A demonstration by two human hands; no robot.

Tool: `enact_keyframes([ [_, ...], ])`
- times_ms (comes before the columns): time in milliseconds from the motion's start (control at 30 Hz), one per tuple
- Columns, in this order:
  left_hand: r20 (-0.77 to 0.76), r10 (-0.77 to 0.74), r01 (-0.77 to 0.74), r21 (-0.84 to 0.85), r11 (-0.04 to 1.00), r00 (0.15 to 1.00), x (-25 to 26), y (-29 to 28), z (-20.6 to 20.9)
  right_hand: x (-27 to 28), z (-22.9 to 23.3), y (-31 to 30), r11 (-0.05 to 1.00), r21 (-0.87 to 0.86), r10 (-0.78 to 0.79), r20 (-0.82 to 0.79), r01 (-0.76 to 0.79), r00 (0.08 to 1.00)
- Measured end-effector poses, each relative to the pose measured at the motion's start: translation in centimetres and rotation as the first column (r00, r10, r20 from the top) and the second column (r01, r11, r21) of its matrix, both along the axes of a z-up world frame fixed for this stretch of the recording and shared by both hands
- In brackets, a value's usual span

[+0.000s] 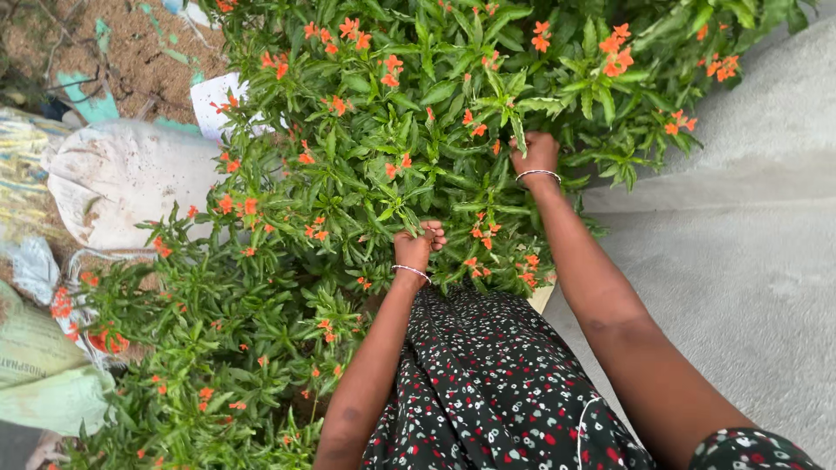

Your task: The person picks orange flowers from a green bush by hand and occasionally places them into a small orange bowl.

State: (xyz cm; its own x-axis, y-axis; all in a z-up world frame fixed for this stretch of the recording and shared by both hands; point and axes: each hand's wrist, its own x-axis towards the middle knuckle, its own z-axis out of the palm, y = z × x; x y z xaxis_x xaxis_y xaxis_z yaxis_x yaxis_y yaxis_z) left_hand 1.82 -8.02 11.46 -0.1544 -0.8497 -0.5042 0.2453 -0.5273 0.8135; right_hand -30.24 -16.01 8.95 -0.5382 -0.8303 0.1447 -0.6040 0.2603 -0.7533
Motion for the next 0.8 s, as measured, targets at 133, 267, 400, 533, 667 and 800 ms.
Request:
enact_keyframes([
  [133, 0.043, 0.040, -0.039, -0.023, 0.999, 0.998, -1.0, 0.7, 0.7, 1.1, -2.6, -3.7, 0.979, 0.144, 0.160, -0.107, -0.144, 0.981],
  [267, 0.050, 0.108, -0.107, -0.031, 0.994, 0.993, -0.6, 1.6, -0.4, 1.3, -4.1, -4.4, 0.948, 0.273, 0.209, -0.137, -0.166, 0.968],
  [400, 0.026, 0.143, -0.143, -0.029, 0.989, 0.989, -0.1, 2.6, -1.8, 1.4, -3.8, -4.8, 0.990, 0.119, 0.006, 0.514, -0.078, 0.858],
  [533, -0.013, 0.184, -0.184, -0.039, 0.982, 0.983, 0.1, 3.1, -1.1, 0.9, -2.9, -4.5, 0.974, 0.136, 0.133, 0.309, -0.182, 0.942],
  [667, -0.022, 0.213, -0.214, -0.027, 0.976, 0.977, 0.3, 2.4, 0.6, 0.7, -3.4, -3.4, 0.960, 0.180, 0.201, 0.085, -0.214, 0.976],
  [800, -0.067, 0.248, -0.251, -0.043, 0.967, 0.966, 1.3, 0.8, 2.5, 0.9, -2.9, -2.7, 0.929, 0.244, 0.305, -0.082, -0.278, 0.949],
])
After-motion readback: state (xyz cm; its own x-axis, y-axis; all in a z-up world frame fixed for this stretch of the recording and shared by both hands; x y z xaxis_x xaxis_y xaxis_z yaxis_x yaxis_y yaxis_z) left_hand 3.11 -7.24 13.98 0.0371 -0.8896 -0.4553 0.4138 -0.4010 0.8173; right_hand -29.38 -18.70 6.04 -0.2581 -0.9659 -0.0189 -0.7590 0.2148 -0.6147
